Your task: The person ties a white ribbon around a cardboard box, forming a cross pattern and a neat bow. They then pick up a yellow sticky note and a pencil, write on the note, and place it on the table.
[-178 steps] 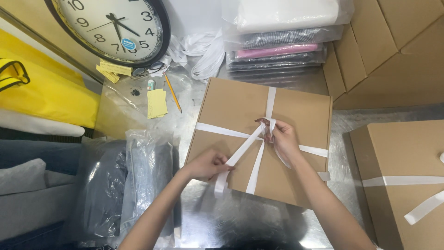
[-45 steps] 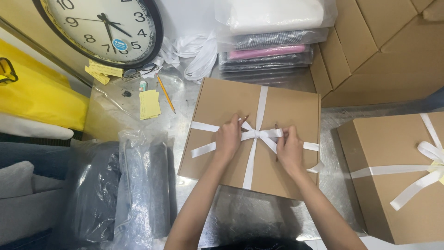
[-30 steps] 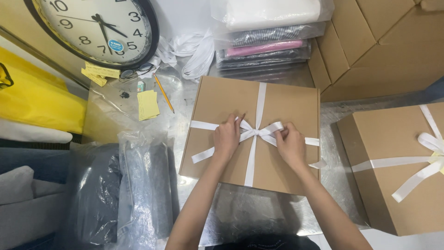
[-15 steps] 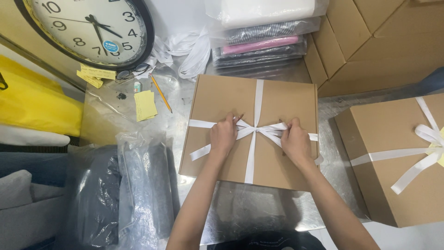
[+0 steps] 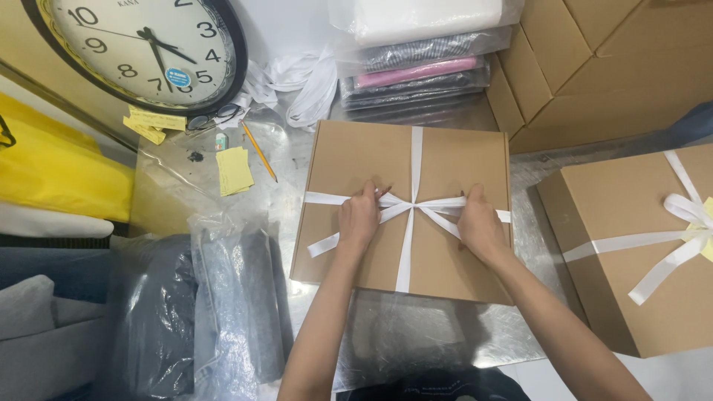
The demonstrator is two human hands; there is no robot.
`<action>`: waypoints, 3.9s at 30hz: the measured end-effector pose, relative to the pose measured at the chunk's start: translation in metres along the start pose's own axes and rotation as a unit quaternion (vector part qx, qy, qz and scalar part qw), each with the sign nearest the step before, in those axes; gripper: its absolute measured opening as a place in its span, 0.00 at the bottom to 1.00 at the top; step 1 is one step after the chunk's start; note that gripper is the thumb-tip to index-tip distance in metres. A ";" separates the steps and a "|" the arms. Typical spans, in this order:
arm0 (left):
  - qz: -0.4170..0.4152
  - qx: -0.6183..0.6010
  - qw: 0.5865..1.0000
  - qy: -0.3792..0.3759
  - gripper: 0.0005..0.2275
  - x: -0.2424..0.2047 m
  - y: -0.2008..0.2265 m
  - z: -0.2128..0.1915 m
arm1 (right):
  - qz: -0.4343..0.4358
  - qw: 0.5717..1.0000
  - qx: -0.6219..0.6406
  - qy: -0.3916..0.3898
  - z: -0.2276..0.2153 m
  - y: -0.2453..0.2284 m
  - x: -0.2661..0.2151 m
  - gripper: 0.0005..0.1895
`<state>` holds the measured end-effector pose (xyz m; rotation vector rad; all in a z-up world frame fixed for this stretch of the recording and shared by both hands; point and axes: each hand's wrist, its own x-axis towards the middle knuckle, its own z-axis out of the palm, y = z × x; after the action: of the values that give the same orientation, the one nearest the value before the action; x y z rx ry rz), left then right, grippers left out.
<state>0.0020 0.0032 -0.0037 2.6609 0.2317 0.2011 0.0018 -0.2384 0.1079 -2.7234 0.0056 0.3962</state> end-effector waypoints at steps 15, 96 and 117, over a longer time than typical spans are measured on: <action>-0.037 -0.015 0.998 -0.047 0.11 0.007 0.010 -0.012 | -0.018 0.996 -0.036 0.079 0.040 0.031 0.026 0.14; 0.247 -0.092 0.965 0.002 0.12 -0.032 0.044 -0.047 | -0.078 0.940 0.305 -0.131 -0.035 0.023 0.108 0.24; 0.009 -0.391 0.918 -0.072 0.09 -0.039 0.018 -0.027 | -0.277 0.919 0.195 0.202 0.003 0.023 -0.009 0.19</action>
<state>-0.0388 -0.0088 0.0242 1.8674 0.0549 0.0747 -0.0092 -0.2590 0.0991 -2.2301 -0.5047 -0.3038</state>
